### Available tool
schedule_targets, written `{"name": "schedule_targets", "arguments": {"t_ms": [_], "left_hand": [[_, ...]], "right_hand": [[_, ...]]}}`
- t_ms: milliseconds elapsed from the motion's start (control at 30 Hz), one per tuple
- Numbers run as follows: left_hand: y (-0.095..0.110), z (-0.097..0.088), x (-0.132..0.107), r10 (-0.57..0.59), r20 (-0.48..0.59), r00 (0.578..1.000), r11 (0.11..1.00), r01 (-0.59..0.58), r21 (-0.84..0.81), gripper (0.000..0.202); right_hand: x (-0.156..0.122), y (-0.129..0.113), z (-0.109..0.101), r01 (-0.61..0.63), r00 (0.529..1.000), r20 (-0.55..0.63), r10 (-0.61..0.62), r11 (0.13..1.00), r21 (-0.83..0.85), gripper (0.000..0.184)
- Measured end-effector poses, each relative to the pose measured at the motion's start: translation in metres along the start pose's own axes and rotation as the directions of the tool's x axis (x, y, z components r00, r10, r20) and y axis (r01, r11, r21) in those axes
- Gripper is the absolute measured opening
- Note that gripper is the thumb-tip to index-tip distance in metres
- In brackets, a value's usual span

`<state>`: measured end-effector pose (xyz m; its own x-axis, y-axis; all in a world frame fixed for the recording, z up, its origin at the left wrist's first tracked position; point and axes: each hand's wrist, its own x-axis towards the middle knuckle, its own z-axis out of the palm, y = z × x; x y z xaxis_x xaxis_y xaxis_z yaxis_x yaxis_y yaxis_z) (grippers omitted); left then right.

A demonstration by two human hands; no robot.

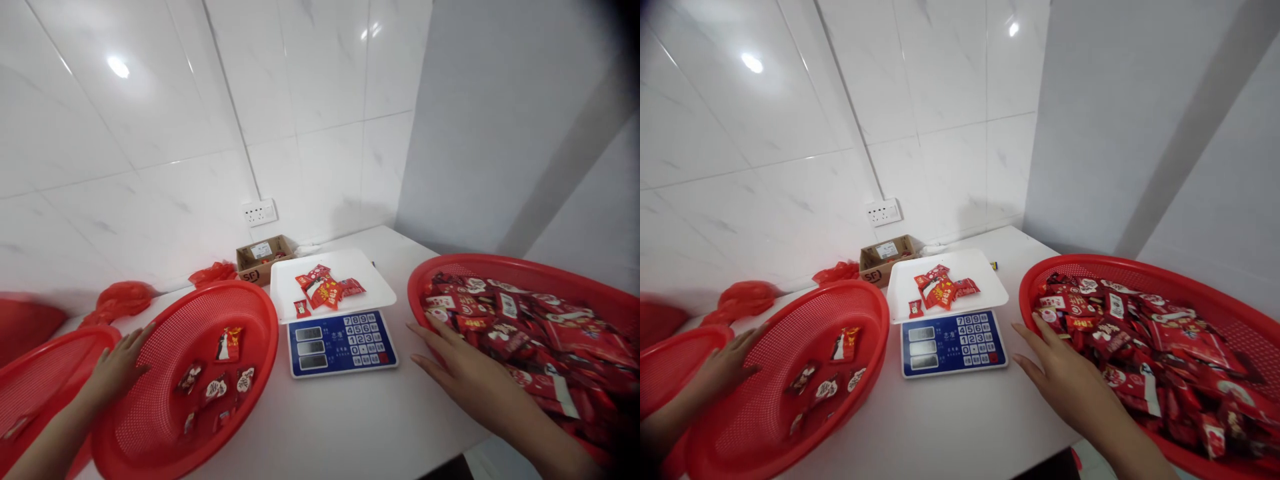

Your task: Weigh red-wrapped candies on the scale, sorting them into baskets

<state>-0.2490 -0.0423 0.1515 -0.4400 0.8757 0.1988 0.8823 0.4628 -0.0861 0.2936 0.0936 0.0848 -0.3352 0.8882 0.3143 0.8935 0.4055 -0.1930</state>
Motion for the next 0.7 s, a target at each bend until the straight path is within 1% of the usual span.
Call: {"name": "schedule_targets", "arguments": {"t_ms": [100, 200, 300, 400, 433, 500, 567, 600, 667, 700], "left_hand": [[0.006, -0.003, 0.001, 0.087, 0.061, 0.994, 0.985, -0.095, 0.141, 0.048], [0.012, -0.005, 0.005, 0.086, 0.059, 0.995, 0.981, -0.095, 0.170, 0.047], [0.016, -0.005, 0.012, 0.050, 0.052, 0.997, 0.984, -0.058, 0.166, 0.046], [0.020, -0.005, 0.015, 0.039, 0.047, 0.998, 0.985, -0.046, 0.165, 0.047], [0.021, -0.005, 0.015, 0.020, 0.037, 0.999, 0.985, -0.026, 0.173, 0.048], [0.020, -0.005, 0.013, -0.055, -0.004, 0.998, 0.979, 0.055, 0.197, 0.055], [0.015, -0.004, 0.012, -0.141, -0.029, 0.990, 0.967, 0.144, 0.209, 0.064], [0.011, -0.003, 0.011, -0.172, -0.016, 0.985, 0.965, 0.172, 0.201, 0.068], [0.002, -0.001, 0.012, -0.177, 0.032, 0.984, 0.976, 0.172, 0.132, 0.071], [-0.002, 0.001, 0.013, -0.173, 0.027, 0.985, 0.983, 0.171, 0.070, 0.070]], "right_hand": [[0.000, -0.001, 0.000, 0.008, 1.000, -0.003, -0.008, 1.000, -0.004, 0.048], [-0.001, -0.001, 0.000, -0.008, 1.000, 0.000, 0.008, 1.000, 0.004, 0.047], [-0.001, -0.001, 0.000, -0.031, 0.999, 0.013, 0.031, 0.999, 0.013, 0.047], [0.000, 0.000, -0.001, -0.027, 0.999, 0.019, 0.026, 0.999, 0.032, 0.048], [0.000, 0.000, -0.001, -0.026, 0.999, 0.023, 0.026, 0.999, 0.034, 0.048], [0.000, 0.001, 0.000, -0.026, 0.999, 0.035, 0.025, 0.999, 0.030, 0.048], [0.000, 0.001, 0.000, -0.024, 0.999, 0.030, 0.023, 0.999, 0.022, 0.048], [0.000, 0.001, 0.001, -0.019, 1.000, 0.019, 0.019, 1.000, 0.020, 0.047], [0.000, 0.001, 0.002, -0.006, 1.000, -0.007, 0.006, 1.000, 0.016, 0.046], [0.000, 0.001, 0.002, -0.001, 1.000, -0.012, 0.001, 1.000, 0.011, 0.046]]}}
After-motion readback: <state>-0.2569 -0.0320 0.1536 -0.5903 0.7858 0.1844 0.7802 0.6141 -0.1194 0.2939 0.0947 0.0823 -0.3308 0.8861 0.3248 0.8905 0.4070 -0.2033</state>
